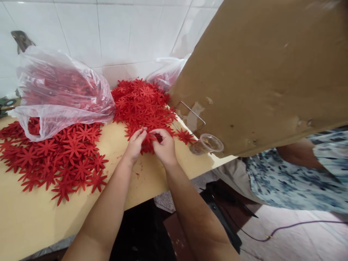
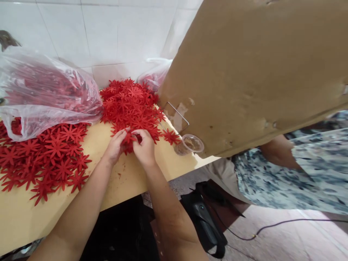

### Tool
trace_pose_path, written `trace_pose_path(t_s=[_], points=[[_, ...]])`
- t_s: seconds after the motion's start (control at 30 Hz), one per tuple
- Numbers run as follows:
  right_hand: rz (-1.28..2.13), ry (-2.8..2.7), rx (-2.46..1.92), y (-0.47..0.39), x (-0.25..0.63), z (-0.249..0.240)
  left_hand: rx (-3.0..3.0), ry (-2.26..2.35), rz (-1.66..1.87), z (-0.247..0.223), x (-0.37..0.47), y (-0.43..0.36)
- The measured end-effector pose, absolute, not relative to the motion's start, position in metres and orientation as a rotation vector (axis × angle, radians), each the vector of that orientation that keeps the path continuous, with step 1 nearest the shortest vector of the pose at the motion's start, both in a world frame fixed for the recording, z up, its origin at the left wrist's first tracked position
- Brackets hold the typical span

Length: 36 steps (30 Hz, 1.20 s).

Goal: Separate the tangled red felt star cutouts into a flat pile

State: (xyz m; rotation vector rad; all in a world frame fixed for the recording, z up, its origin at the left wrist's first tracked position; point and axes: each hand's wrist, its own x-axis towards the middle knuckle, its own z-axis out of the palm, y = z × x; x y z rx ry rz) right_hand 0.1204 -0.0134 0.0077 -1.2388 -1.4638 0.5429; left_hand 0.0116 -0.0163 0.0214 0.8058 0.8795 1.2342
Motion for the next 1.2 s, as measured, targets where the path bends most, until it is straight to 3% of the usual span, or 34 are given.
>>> trace_pose_path(t_s=[0.4, 0.7, 1.2], points=[[0.643, -1.104, -1.237, 0.015, 0.145, 0.012, 0.851, 0.988, 1.328, 0.015, 0.012, -0.009], [0.903, -1.478, -1.235, -0.019, 0.124, 0.020, 0.893, 0.960, 1.368, 0.010, 0.011, -0.007], [0.461, -1.023, -1.311, 0.028, 0.162, 0.011, 0.930, 1.110, 1.366, 0.012, 0.011, -0.008]])
